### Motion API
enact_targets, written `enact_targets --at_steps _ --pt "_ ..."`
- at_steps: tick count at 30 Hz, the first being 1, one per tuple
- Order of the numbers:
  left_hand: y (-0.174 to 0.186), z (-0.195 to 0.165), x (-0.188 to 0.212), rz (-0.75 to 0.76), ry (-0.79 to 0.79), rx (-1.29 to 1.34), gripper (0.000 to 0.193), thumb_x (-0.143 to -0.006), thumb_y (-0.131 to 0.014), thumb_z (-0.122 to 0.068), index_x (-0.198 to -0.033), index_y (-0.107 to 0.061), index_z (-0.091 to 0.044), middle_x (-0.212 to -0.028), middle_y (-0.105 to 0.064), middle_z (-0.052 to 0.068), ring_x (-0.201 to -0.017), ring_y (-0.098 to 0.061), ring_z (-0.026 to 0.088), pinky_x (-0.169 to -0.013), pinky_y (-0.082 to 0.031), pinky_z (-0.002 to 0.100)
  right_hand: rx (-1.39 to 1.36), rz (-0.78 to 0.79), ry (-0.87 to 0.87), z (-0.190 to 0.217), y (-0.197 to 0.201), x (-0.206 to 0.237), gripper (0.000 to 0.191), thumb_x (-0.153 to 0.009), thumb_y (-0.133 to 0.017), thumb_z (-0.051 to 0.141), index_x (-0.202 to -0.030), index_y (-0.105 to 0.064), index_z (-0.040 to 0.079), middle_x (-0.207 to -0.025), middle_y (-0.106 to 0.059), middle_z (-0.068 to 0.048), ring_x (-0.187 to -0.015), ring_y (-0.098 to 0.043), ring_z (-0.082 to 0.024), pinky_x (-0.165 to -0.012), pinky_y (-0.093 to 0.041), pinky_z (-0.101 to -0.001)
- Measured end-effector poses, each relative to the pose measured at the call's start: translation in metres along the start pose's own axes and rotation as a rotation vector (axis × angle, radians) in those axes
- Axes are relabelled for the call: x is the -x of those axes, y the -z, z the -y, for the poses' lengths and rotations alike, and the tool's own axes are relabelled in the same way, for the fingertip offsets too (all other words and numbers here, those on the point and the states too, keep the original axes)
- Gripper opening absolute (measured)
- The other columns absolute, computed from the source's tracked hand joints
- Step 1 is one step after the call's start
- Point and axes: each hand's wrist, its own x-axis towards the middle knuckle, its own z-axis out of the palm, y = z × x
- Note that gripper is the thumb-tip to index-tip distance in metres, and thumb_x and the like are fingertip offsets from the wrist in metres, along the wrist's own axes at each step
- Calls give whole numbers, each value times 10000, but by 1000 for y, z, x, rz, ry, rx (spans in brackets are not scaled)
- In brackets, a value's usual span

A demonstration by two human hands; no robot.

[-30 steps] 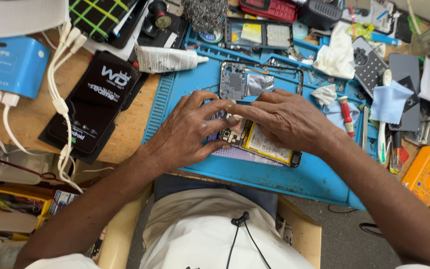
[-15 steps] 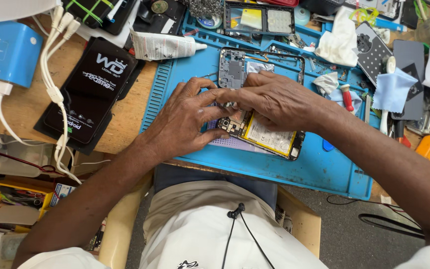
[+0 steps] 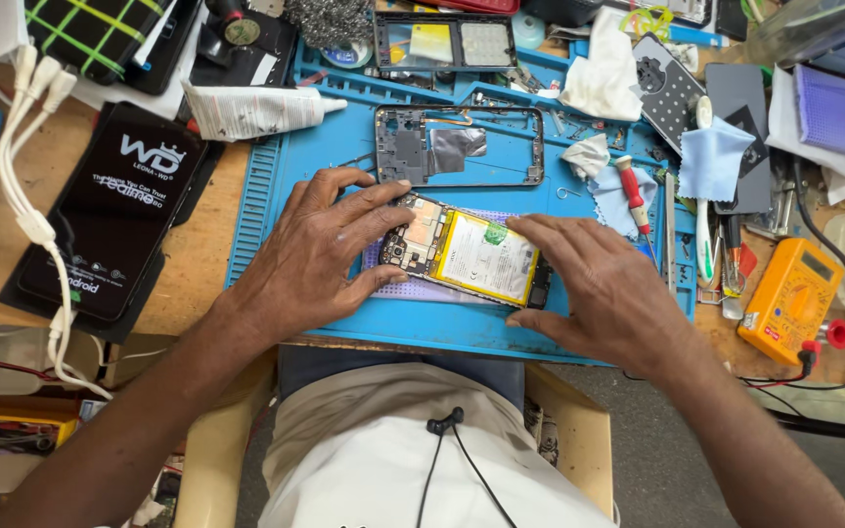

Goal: The person disassembles a smartphone, removes the battery, and cleans the screen assembly using a plastic pry tool and tweezers. The person then reassembles the device by reconnecting the battery and aligning the screen.

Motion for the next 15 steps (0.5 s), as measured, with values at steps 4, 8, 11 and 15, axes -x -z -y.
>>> enact_targets --at_steps 4,8,11,15 --pt "2 -1 -1 12 -2 -24 674 -750 -862 -304 -1348 -627 -102 -1478 -566 79 -1329 -458 338 -1114 -384 491 7 -28 -37 0 -9 7 902 -690 -892 373 -1432 -486 62 -1260 -664 -194 -1133 -622 -359 -964 -502 -480" --pt "3 -8 7 -174 -11 101 794 -851 -811 -430 -1498 -488 -102 -1594 -463 117 -1425 -433 327 -1199 -353 483 -318 -9 -314 -9 -13 10 916 -601 -928 245 -1414 -525 125 -1213 -691 -115 -1116 -651 -251 -995 -521 -386" --pt "-6 -32 18 -484 223 701 824 -1006 -661 -527 -1625 -331 -95 -1692 -373 108 -1504 -412 270 -1248 -352 446 -602 -93 -375 -15 -15 14 917 -598 -929 202 -1415 -527 92 -1256 -710 -97 -1170 -667 -201 -1045 -509 -360" --pt "-48 -72 1 -709 263 1342 864 -1014 -655 -524 -1627 -278 -46 -1667 -341 161 -1522 -360 293 -1282 -288 471 -762 -264 -368 3 -23 14 883 -627 -918 191 -1406 -524 61 -1277 -705 -111 -1194 -652 -195 -1082 -492 -367"
